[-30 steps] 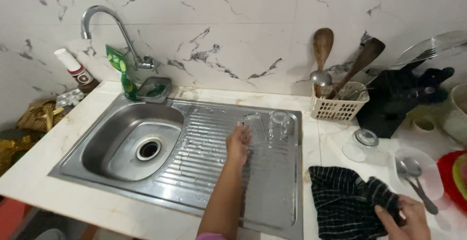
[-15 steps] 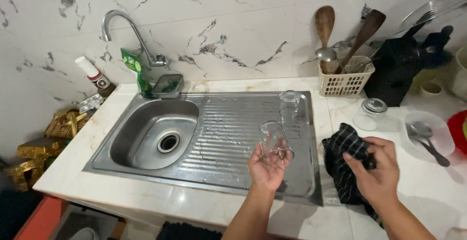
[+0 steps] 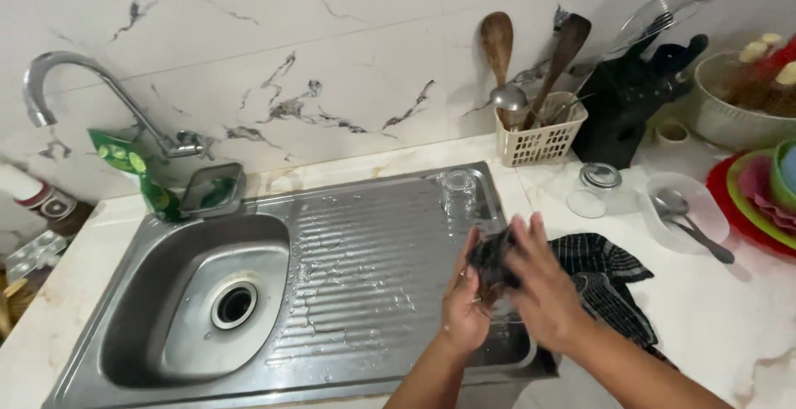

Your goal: The recorder is drying various washed dishes, plastic containers, and glass jars using a black and white striped cloth at a kitchen counter.

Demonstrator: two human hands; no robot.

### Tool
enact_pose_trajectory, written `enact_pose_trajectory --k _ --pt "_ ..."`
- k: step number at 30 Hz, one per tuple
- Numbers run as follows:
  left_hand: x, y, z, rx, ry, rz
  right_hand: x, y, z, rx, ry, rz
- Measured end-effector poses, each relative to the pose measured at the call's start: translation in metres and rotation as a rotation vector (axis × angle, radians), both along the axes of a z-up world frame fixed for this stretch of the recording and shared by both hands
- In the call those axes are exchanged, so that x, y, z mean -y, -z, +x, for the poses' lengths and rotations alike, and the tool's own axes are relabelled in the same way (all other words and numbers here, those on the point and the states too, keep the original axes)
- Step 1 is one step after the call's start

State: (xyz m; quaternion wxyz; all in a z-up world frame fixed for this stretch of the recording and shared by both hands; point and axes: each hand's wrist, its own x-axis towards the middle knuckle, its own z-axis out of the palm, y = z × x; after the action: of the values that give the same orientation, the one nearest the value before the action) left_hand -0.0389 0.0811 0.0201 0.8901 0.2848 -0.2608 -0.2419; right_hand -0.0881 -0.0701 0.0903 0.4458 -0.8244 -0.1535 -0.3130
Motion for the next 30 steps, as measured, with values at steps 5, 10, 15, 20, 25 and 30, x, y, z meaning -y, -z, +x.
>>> enact_pose_trajectory --k 5,10,15,20,25,30 --pt "0.007 0.03 0.021 0.017 -0.087 0.151 0.008 -0.002 0.008 -0.041 0.059 -0.35" --pt "0.007 0.04 0.035 0.079 -0.17 0.097 0.035 0.055 0.009 -0.293 0.074 0.442" --pt "-0.011 0.051 0.049 0.236 -0.205 0.295 0.02 -0.013 -0.003 -0.073 -0.209 -0.096" --pt "-0.003 0.01 0.041 0.271 -0.379 0.179 0.013 0.016 0.002 -0.295 -0.186 0.639" --pt "0.031 0.048 0.03 -0.177 -0.275 -0.025 -0.013 0.023 -0.02 0.266 0.218 -0.179" --pt "0.018 0.027 0.03 -0.242 -0.33 -0.049 -0.008 0.047 -0.026 0.328 0.123 -0.537"
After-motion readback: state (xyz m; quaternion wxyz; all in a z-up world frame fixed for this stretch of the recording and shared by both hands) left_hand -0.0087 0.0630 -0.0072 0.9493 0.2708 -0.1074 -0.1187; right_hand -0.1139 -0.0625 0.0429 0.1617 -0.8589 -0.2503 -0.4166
